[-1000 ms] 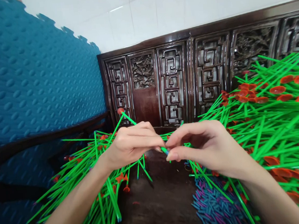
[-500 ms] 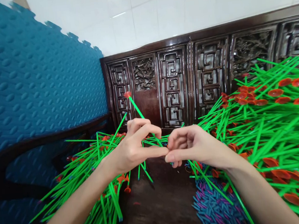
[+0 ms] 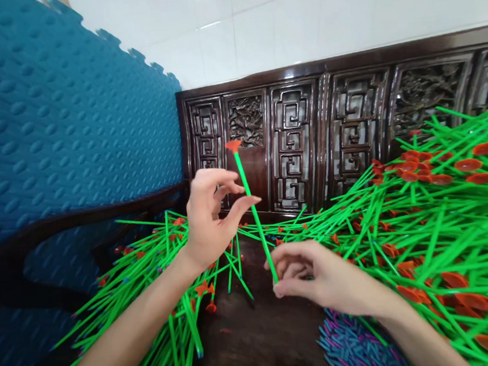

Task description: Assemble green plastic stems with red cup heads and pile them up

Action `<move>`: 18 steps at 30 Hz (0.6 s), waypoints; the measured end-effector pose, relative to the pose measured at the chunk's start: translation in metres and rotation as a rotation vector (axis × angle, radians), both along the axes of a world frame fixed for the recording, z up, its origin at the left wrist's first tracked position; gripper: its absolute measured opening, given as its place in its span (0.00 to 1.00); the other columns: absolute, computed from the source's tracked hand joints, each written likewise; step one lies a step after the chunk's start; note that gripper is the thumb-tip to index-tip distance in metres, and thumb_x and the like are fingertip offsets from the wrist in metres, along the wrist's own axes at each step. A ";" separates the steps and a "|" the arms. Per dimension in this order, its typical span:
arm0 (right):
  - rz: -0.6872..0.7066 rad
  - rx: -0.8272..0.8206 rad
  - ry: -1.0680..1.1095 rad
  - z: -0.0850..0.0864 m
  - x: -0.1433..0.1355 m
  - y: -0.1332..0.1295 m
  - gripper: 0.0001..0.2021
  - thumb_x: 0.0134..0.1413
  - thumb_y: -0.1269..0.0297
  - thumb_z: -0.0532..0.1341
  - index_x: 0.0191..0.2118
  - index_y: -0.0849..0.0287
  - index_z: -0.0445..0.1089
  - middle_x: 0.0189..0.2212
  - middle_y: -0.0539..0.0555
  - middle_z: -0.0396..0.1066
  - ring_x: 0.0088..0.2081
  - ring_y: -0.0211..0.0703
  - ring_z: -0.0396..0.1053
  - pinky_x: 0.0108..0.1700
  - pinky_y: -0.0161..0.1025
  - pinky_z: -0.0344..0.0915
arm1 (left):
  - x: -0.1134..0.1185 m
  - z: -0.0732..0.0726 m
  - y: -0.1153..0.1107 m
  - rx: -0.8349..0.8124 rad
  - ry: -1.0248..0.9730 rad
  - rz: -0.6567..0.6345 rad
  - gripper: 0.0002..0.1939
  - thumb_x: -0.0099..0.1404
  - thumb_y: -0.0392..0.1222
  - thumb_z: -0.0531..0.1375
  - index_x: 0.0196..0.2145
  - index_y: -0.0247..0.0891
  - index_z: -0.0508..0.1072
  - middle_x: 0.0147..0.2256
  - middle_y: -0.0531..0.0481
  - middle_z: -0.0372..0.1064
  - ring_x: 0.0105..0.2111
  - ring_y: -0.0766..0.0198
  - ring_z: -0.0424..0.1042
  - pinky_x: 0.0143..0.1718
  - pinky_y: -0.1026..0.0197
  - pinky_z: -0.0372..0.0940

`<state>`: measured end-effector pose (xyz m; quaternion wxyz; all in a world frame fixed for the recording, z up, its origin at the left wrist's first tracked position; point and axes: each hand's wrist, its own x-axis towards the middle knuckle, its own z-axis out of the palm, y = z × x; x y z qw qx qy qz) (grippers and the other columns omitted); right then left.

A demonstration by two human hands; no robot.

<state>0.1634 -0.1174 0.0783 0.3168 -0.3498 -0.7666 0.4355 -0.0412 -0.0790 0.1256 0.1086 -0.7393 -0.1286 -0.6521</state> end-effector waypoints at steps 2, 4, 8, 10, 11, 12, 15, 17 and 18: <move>-0.002 0.011 -0.084 -0.029 -0.007 -0.003 0.10 0.53 0.59 0.68 0.36 0.58 0.70 0.28 0.48 0.72 0.31 0.40 0.73 0.34 0.36 0.71 | 0.002 -0.002 0.001 -0.171 -0.081 -0.063 0.20 0.69 0.40 0.62 0.54 0.46 0.58 0.42 0.51 0.62 0.36 0.69 0.69 0.38 0.65 0.75; -0.025 0.010 -0.170 -0.060 -0.013 -0.005 0.08 0.56 0.59 0.65 0.33 0.57 0.68 0.26 0.48 0.70 0.29 0.41 0.71 0.32 0.36 0.69 | 0.004 -0.004 0.001 -0.299 -0.105 -0.110 0.24 0.69 0.40 0.62 0.57 0.46 0.55 0.42 0.51 0.62 0.35 0.69 0.69 0.32 0.68 0.75; -0.093 0.177 -0.305 -0.106 -0.017 -0.009 0.04 0.60 0.61 0.61 0.36 0.55 0.69 0.32 0.51 0.74 0.36 0.46 0.73 0.40 0.42 0.71 | 0.007 -0.011 0.003 -0.449 0.041 -0.158 0.23 0.67 0.38 0.63 0.58 0.41 0.64 0.43 0.49 0.65 0.32 0.70 0.69 0.24 0.72 0.72; -0.109 0.271 -0.386 -0.115 -0.017 -0.009 0.03 0.61 0.64 0.60 0.37 0.55 0.70 0.35 0.52 0.74 0.40 0.47 0.73 0.45 0.44 0.70 | 0.009 -0.013 0.004 -0.441 0.092 -0.134 0.16 0.65 0.37 0.65 0.51 0.36 0.72 0.39 0.49 0.67 0.31 0.71 0.69 0.23 0.72 0.69; -0.109 0.297 -0.414 -0.116 -0.016 -0.008 0.03 0.61 0.65 0.59 0.38 0.55 0.70 0.36 0.52 0.74 0.41 0.47 0.73 0.45 0.44 0.69 | 0.010 -0.015 0.005 -0.423 0.100 -0.121 0.12 0.65 0.37 0.65 0.47 0.34 0.76 0.37 0.50 0.68 0.30 0.72 0.69 0.23 0.72 0.68; -0.111 0.312 -0.433 -0.117 -0.016 -0.007 0.03 0.61 0.66 0.59 0.38 0.55 0.70 0.36 0.53 0.74 0.40 0.47 0.72 0.45 0.44 0.69 | 0.011 -0.016 0.006 -0.407 0.102 -0.114 0.09 0.65 0.37 0.65 0.43 0.33 0.78 0.36 0.50 0.69 0.28 0.73 0.68 0.24 0.72 0.68; -0.113 0.305 -0.467 -0.117 -0.016 -0.004 0.02 0.61 0.68 0.59 0.39 0.56 0.69 0.35 0.53 0.73 0.38 0.46 0.72 0.42 0.43 0.68 | 0.014 -0.018 0.006 -0.391 0.111 -0.128 0.06 0.65 0.41 0.66 0.34 0.35 0.80 0.34 0.51 0.70 0.25 0.74 0.68 0.25 0.69 0.69; -0.118 0.285 -0.479 -0.117 -0.016 -0.003 0.04 0.60 0.69 0.59 0.41 0.57 0.68 0.32 0.52 0.72 0.36 0.45 0.71 0.39 0.41 0.67 | 0.015 -0.018 0.004 -0.359 0.144 -0.123 0.07 0.63 0.42 0.67 0.30 0.36 0.80 0.34 0.51 0.70 0.28 0.72 0.70 0.27 0.68 0.70; -0.120 0.280 -0.483 -0.117 -0.016 -0.002 0.05 0.60 0.70 0.60 0.42 0.57 0.68 0.31 0.51 0.72 0.35 0.44 0.71 0.37 0.40 0.67 | 0.015 -0.019 0.003 -0.334 0.164 -0.113 0.07 0.62 0.42 0.68 0.29 0.36 0.80 0.34 0.51 0.70 0.29 0.71 0.71 0.28 0.68 0.70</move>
